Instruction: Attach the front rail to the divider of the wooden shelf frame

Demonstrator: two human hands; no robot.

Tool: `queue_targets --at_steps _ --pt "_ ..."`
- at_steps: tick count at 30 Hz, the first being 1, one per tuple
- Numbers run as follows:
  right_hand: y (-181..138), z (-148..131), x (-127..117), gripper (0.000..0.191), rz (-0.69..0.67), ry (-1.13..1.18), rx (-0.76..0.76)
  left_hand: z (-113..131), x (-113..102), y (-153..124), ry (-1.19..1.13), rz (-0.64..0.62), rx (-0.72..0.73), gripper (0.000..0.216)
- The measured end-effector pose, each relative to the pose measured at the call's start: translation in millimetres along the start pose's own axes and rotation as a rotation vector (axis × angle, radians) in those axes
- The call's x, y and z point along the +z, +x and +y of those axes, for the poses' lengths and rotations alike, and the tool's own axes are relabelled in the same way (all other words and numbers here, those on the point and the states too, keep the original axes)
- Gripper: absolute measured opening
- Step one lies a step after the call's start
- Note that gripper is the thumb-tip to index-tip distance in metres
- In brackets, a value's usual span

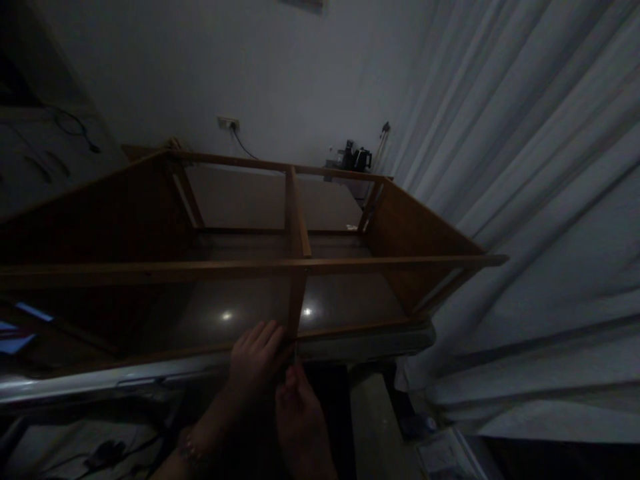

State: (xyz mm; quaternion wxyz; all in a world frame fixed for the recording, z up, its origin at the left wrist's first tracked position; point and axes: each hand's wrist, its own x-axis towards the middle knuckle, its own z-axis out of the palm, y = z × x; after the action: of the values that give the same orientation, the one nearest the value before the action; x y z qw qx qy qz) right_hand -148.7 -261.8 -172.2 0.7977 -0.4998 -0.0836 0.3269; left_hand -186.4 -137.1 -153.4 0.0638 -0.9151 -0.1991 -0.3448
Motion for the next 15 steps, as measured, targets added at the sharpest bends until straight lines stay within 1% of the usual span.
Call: queue_targets --at_steps 2,4,5,7,9,11,13,14,15 --pt "2 4 -1 0.025 0.011 0.049 0.026 0 0 0 0.006 0.002 -0.001 0.017" --pt "3 4 1 0.029 0.038 0.093 0.055 0 0 1 0.011 0.024 0.006 0.016" --pt "3 3 3 0.032 0.054 0.094 0.062 0 -1 2 0.012 0.033 0.012 0.015" --pt "3 -3 6 0.038 0.091 0.019 0.043 -1 -1 2 0.011 0.041 0.019 0.015" --pt "1 -9 7 0.038 0.12 -0.173 -0.048 -1 0 2 0.009 0.034 0.021 0.016" --pt "-1 -15 4 0.035 0.123 -0.455 -0.184 -1 0 1 0.006 0.023 0.017 0.016" --pt "-2 -18 -2 0.026 0.087 -0.719 -0.305 -1 1 1 0.004 0.012 0.014 0.016" --pt "-3 -18 -4 0.025 0.063 -0.813 -0.345 0 0 0 0.003 0.008 0.01 0.016" --pt "-2 -18 -5 0.028 0.041 -0.871 -0.369 0 0 1 0.001 0.003 0.006 0.016"
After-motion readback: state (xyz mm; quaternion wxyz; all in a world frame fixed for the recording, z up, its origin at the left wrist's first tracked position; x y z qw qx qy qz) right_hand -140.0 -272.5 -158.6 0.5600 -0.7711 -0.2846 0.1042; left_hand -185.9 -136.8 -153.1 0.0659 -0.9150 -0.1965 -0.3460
